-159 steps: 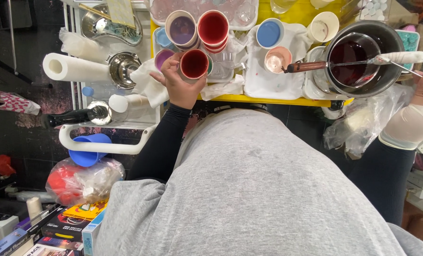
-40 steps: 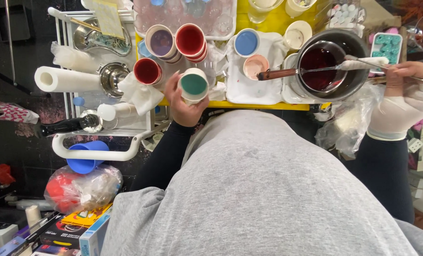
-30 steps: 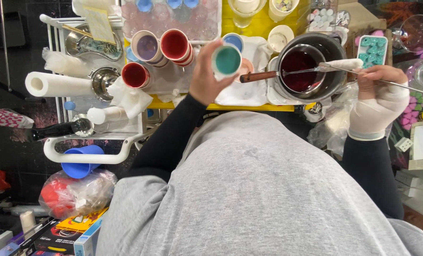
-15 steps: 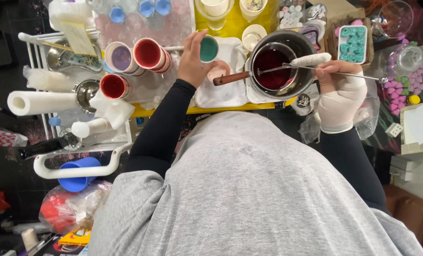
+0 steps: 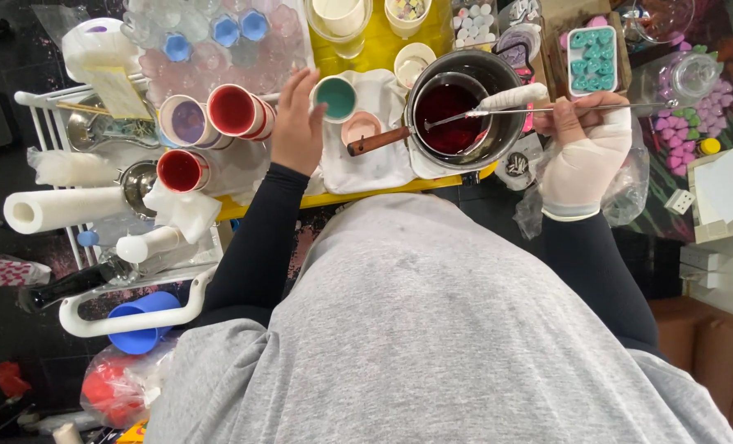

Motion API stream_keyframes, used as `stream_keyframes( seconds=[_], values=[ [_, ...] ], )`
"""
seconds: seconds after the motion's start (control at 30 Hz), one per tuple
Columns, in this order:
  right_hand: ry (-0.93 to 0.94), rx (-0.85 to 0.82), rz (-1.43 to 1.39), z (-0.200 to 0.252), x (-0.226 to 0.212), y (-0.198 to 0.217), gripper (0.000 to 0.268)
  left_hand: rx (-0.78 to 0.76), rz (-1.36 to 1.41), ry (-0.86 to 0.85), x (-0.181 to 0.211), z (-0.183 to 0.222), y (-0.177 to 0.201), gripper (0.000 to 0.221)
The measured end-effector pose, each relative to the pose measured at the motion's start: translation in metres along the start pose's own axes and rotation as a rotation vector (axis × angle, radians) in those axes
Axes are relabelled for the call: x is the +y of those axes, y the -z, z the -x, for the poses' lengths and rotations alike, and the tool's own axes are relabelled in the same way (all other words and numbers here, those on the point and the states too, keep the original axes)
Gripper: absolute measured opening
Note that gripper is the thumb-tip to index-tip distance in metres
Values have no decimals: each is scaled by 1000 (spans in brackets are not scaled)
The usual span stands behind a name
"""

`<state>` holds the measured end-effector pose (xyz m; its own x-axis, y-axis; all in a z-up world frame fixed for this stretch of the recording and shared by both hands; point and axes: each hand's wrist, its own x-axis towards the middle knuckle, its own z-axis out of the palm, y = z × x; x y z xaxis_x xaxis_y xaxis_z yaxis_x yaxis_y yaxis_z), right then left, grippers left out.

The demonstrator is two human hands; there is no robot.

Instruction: The recorder is adding liquid fragrance or dye to a pot of melted wax and stirring it thoroughly.

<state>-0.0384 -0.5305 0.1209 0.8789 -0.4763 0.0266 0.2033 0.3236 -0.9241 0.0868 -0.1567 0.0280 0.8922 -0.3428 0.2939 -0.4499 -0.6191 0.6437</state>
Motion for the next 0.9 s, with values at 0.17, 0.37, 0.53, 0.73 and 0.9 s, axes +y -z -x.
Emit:
stream_keyframes(
  seconds=[0.17,0.37,0.53,0.73,0.9],
  values=[
    [171,-90,279,0,-11,-10,20,100,38,-167,82,-35,21,9],
    [173,-240,370,-6,-17,-26,18,-161,81,-342,165,-69,3,11],
    [137,-256,370,-10,-17,-32,18,-139,76,-349,173,-84,-19,10],
    [118,-271,306,-14,-15,-32,16,-237,111,-370,170,-84,-25,7],
    [86,-287,204,-23,-9,-30,18,-300,160,-334,166,-82,-29,8]
  ],
)
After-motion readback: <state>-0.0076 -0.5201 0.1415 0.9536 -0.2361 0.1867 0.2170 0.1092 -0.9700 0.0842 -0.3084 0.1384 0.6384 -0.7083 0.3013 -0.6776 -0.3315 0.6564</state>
